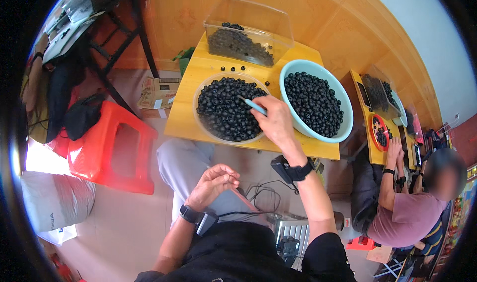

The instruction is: The recorder is using a small prying tool to clean or de-flash small black rubber spheres before attaching them to a strip of adhesive tape.

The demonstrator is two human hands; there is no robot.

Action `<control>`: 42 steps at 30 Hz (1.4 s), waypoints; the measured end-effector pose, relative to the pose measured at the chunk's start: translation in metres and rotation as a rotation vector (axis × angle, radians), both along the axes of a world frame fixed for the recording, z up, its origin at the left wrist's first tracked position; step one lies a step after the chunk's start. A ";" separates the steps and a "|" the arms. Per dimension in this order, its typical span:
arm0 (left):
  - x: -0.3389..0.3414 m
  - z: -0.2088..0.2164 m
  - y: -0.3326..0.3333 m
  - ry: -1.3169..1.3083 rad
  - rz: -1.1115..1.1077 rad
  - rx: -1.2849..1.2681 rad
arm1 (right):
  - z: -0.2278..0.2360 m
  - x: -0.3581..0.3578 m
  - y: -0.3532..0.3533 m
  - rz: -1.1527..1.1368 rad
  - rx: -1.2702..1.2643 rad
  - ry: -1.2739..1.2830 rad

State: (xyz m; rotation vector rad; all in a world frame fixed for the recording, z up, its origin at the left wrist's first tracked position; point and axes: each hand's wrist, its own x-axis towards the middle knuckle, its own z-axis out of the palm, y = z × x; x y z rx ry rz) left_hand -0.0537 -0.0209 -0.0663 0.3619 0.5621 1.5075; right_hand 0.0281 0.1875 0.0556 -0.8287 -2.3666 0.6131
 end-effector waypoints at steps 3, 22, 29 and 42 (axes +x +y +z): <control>-0.001 -0.003 0.001 -0.017 0.003 0.017 | -0.006 -0.031 0.008 0.089 0.010 -0.070; 0.002 -0.006 -0.004 -0.102 0.039 0.081 | -0.008 -0.034 -0.006 0.066 -0.125 -0.033; -0.004 0.009 -0.010 -0.161 0.281 0.105 | -0.018 0.015 -0.102 0.120 -0.884 0.271; 0.002 0.007 -0.012 -0.126 0.343 0.087 | -0.063 0.022 -0.145 0.038 -0.589 0.429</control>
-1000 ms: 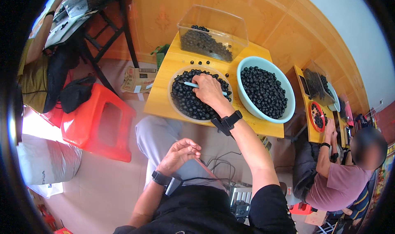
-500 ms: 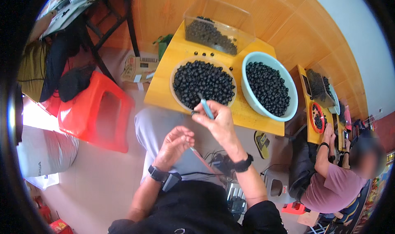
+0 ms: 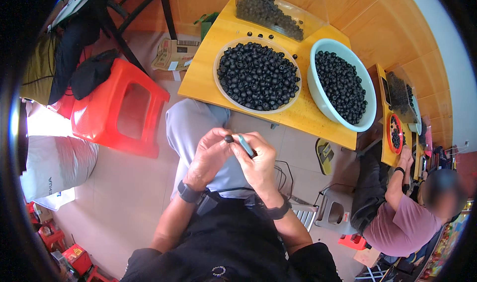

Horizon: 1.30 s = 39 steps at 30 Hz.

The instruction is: The recorder is using a small prying tool to clean or de-flash small black rubber spheres before attaching them to a strip of adhesive tape.

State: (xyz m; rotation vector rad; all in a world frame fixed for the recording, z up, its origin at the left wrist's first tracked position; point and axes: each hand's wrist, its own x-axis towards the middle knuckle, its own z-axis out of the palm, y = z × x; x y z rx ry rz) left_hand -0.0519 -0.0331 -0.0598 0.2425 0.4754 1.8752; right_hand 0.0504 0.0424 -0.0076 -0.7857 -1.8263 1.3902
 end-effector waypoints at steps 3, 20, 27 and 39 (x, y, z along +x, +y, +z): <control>-0.002 0.003 -0.001 -0.023 0.025 -0.002 | 0.005 0.004 -0.001 0.011 0.286 -0.052; -0.007 -0.001 -0.004 -0.178 -0.136 0.100 | 0.034 0.028 0.007 0.172 0.349 -0.340; -0.005 0.000 -0.005 -0.132 -0.129 0.073 | 0.037 0.027 0.007 0.192 0.461 -0.411; -0.005 0.000 -0.003 -0.007 -0.150 0.025 | 0.031 0.028 0.010 0.175 0.538 -0.439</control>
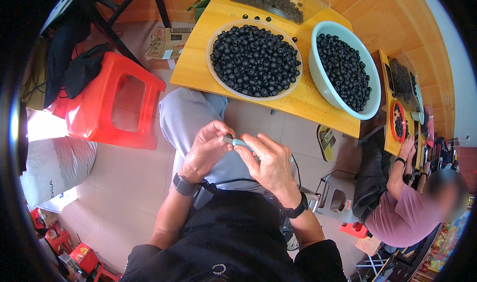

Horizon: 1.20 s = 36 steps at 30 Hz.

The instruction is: The recorder is using a small prying tool to clean or de-flash small black rubber spheres before attaching them to a strip of adhesive tape.

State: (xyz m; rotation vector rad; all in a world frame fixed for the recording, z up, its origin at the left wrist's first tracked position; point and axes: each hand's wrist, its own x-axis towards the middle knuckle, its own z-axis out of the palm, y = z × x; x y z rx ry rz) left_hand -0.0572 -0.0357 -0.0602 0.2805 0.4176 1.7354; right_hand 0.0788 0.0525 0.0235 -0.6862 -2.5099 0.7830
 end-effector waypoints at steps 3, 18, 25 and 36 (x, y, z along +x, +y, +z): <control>0.000 0.002 0.000 0.016 0.000 -0.002 | -0.003 0.001 0.002 0.005 0.016 0.018; 0.002 0.010 0.000 -0.073 -0.060 0.068 | -0.024 0.024 0.022 -0.236 -0.092 0.022; 0.002 0.009 -0.001 -0.064 -0.019 0.061 | 0.013 0.001 -0.003 -0.166 -0.440 0.166; 0.001 0.011 -0.004 0.092 -0.078 0.001 | -0.007 -0.004 -0.007 -0.151 -0.863 0.291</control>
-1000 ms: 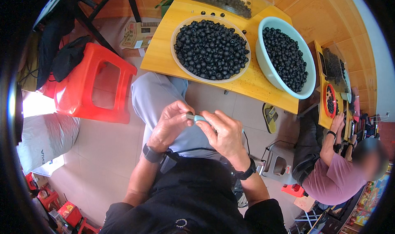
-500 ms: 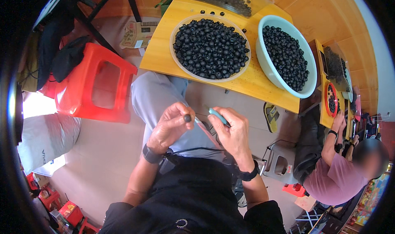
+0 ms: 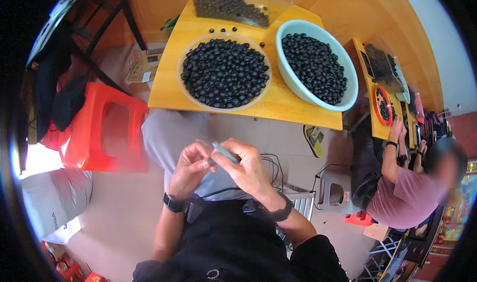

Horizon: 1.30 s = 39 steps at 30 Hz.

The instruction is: The recorder is using a small prying tool to clean or de-flash small black rubber spheres before attaching them to a strip of adhesive tape.

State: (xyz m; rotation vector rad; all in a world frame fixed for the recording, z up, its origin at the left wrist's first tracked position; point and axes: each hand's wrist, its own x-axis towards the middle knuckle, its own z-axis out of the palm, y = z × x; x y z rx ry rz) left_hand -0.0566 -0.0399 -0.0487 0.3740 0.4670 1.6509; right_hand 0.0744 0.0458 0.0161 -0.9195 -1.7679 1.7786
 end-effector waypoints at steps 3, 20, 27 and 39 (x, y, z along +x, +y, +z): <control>0.001 0.001 0.001 -0.035 -0.006 -0.014 | 0.014 -0.001 0.000 0.071 0.100 -0.058; 0.005 0.002 0.014 0.064 -0.026 -0.115 | 0.043 0.031 0.065 -0.242 0.271 -0.135; 0.001 -0.014 0.018 0.116 -0.082 -0.114 | 0.073 0.040 0.179 -0.499 0.831 -0.349; 0.001 -0.020 0.013 0.010 -0.081 -0.014 | 0.038 -0.088 0.134 0.094 1.021 -0.304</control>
